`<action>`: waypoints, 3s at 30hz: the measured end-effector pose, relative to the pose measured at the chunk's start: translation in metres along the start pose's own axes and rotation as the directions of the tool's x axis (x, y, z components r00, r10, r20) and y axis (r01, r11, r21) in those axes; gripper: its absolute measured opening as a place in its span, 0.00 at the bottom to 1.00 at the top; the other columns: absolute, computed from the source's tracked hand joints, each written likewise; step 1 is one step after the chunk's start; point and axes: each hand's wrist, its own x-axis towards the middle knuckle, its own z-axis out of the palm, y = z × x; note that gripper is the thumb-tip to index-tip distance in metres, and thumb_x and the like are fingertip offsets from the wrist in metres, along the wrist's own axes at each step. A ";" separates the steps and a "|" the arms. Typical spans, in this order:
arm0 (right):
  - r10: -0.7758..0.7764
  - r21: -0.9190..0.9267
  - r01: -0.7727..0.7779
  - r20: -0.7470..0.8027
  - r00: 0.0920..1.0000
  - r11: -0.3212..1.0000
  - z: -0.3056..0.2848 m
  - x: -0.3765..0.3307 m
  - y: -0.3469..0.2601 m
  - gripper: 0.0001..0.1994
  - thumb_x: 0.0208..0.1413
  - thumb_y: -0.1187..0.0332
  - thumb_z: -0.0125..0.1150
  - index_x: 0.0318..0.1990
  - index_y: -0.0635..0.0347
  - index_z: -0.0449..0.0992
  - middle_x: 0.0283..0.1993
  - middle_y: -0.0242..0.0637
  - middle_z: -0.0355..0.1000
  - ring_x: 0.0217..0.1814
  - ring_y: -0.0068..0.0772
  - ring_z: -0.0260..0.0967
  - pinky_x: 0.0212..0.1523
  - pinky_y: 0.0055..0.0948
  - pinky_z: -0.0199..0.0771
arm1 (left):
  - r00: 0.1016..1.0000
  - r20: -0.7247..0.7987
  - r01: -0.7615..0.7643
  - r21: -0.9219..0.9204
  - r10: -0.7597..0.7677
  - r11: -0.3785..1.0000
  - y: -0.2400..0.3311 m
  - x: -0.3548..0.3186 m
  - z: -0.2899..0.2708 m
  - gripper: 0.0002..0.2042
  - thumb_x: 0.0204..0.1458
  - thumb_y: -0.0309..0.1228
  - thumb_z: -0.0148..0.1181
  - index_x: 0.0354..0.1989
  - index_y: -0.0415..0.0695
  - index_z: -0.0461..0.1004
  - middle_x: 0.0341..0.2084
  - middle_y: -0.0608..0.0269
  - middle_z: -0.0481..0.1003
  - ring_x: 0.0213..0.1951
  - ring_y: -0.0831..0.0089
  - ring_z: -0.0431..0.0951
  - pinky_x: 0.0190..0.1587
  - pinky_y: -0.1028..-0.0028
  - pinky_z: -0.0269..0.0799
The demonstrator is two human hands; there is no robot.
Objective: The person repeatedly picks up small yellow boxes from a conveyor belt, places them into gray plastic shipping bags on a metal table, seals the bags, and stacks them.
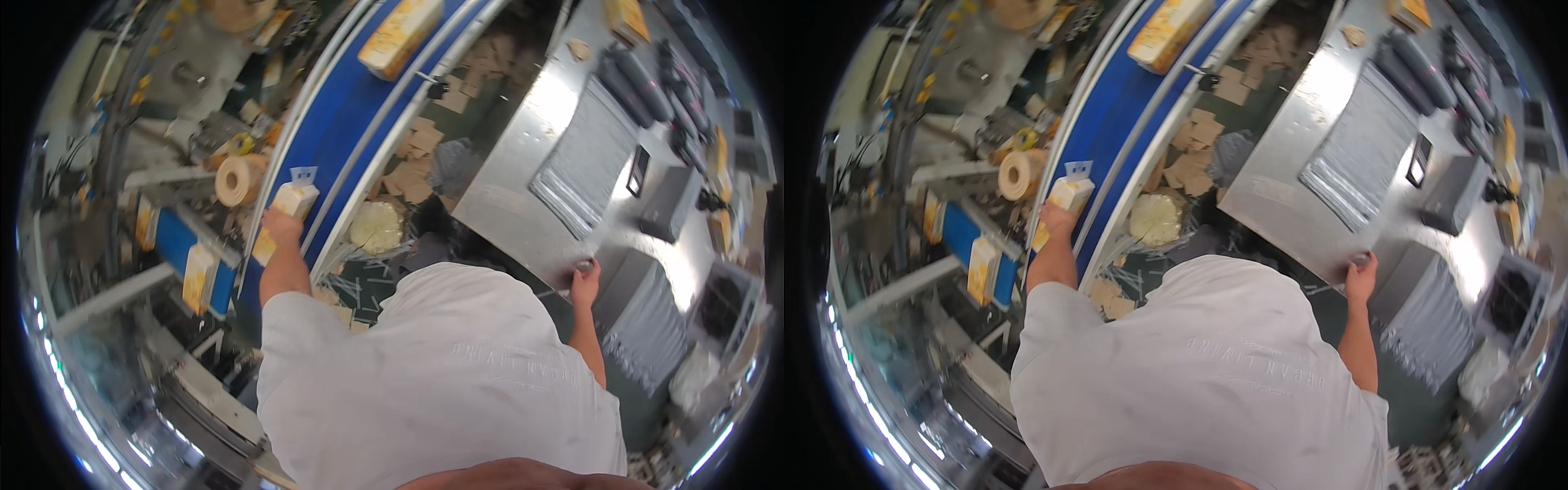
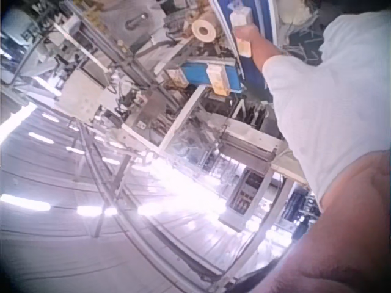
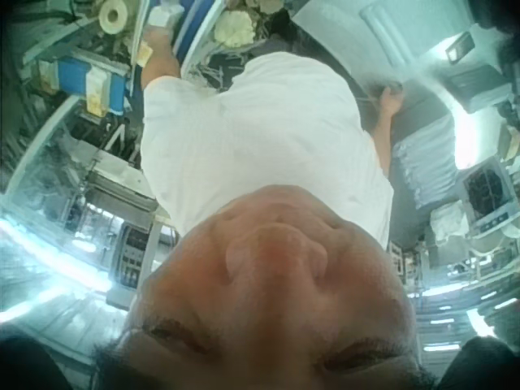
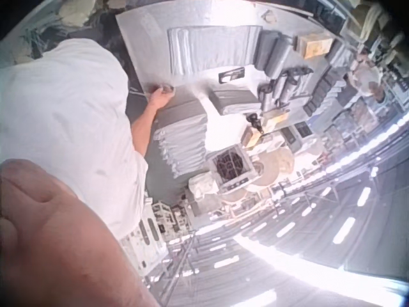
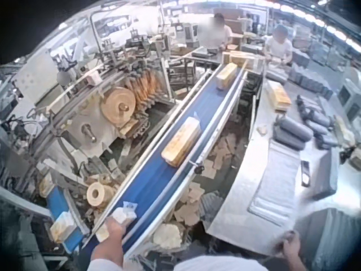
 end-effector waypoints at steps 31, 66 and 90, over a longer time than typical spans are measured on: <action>-0.155 0.623 -0.013 0.215 0.964 0.782 -0.041 0.013 -0.131 0.35 0.60 0.67 0.69 0.75 0.54 0.64 0.69 0.51 0.72 0.67 0.47 0.73 0.66 0.37 0.72 | 0.313 -0.131 -0.489 -0.871 0.941 0.042 0.500 -0.311 -0.086 0.33 0.54 0.31 0.73 0.63 0.35 0.61 0.53 0.49 0.75 0.54 0.59 0.77 0.59 0.61 0.74; -0.380 -0.019 0.380 -0.110 0.919 0.925 -0.030 0.113 -0.089 0.13 0.61 0.59 0.60 0.33 0.57 0.83 0.39 0.42 0.80 0.50 0.54 0.74 0.52 0.52 0.75 | 0.317 -0.143 -0.868 -0.442 0.938 0.226 0.558 -0.301 -0.076 0.13 0.57 0.31 0.61 0.45 0.36 0.81 0.42 0.39 0.82 0.46 0.41 0.82 0.51 0.52 0.78; -0.475 0.129 0.458 0.294 0.830 0.880 -0.010 -0.006 -0.150 0.15 0.59 0.62 0.66 0.51 0.54 0.80 0.48 0.45 0.80 0.53 0.52 0.78 0.53 0.48 0.79 | 0.307 0.134 -0.494 -0.824 0.942 0.278 0.377 -0.315 -0.049 0.06 0.59 0.27 0.66 0.39 0.37 0.82 0.28 0.54 0.82 0.30 0.67 0.80 0.37 0.66 0.75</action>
